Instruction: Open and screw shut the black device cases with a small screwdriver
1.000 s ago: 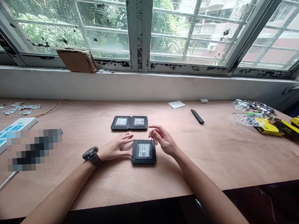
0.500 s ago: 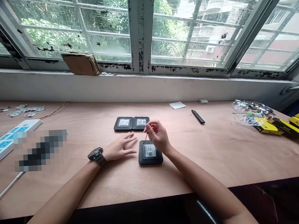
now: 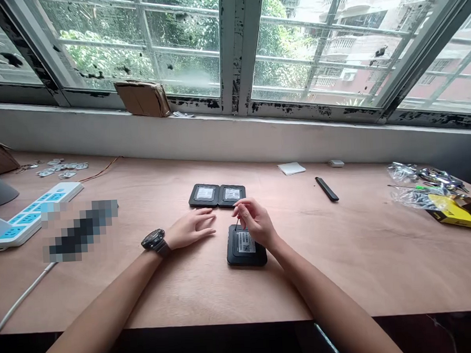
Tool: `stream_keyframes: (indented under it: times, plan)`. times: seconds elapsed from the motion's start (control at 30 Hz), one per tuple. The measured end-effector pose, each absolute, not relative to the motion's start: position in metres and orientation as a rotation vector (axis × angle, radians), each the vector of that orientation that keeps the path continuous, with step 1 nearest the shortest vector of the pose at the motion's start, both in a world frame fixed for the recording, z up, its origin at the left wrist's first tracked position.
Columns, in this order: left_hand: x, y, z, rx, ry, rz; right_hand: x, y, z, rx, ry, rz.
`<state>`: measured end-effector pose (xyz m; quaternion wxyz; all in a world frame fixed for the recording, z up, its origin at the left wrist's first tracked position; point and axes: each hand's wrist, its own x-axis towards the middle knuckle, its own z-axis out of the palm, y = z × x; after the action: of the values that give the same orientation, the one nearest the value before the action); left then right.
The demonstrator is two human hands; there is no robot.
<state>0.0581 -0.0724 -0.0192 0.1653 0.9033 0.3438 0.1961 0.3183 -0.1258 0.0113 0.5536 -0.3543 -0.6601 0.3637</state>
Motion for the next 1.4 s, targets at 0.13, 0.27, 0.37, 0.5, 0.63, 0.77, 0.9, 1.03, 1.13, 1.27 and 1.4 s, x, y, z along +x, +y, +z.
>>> stream_keyframes:
  times: [0.13, 0.27, 0.37, 0.5, 0.63, 0.77, 0.9, 1.03, 1.13, 1.27, 1.4]
  plan:
    - [0.057, -0.072, -0.021, 2.569, 1.003, 0.581, 0.322, -0.127, 0.016, -0.854, -1.665, 1.017]
    - [0.058, -0.073, -0.018, 2.547, 0.990, 0.606, 0.324, -0.125, 0.019, -0.859, -1.615, 0.991]
    - [0.059, -0.073, -0.017, 2.544, 0.984, 0.606, 0.321, -0.126, 0.018, -0.851, -1.536, 0.986]
    - [0.059, -0.073, -0.019, 2.548, 0.991, 0.618, 0.322, -0.127, 0.023, -0.828, -1.431, 1.013]
    - [0.063, -0.078, -0.021, 2.570, 1.032, 0.706, 0.353, -0.120, 0.035, -0.823, -1.287, 0.876]
    - [0.080, -0.092, -0.015, 2.688, 1.003, 0.783, 0.415, -0.105, 0.032, -0.921, -1.171, 0.618]
    - [0.109, -0.121, -0.008, 2.836, 0.727, 0.692, 0.457, -0.099, 0.012, -1.047, -1.078, 0.276]
    - [0.123, -0.151, -0.005, 2.877, 0.575, 0.472, 0.459, -0.105, 0.003, -1.138, -1.195, 0.168]
    - [0.116, -0.168, -0.007, 2.909, 0.678, 0.426, 0.448, -0.112, 0.006, -1.151, -1.295, 0.126]
    - [0.101, -0.184, -0.015, 2.956, 0.888, 0.557, 0.438, -0.117, 0.007, -1.149, -1.315, 0.087]
    - [0.104, -0.187, -0.013, 2.979, 0.977, 0.607, 0.433, -0.118, 0.002, -1.134, -1.390, 0.104]
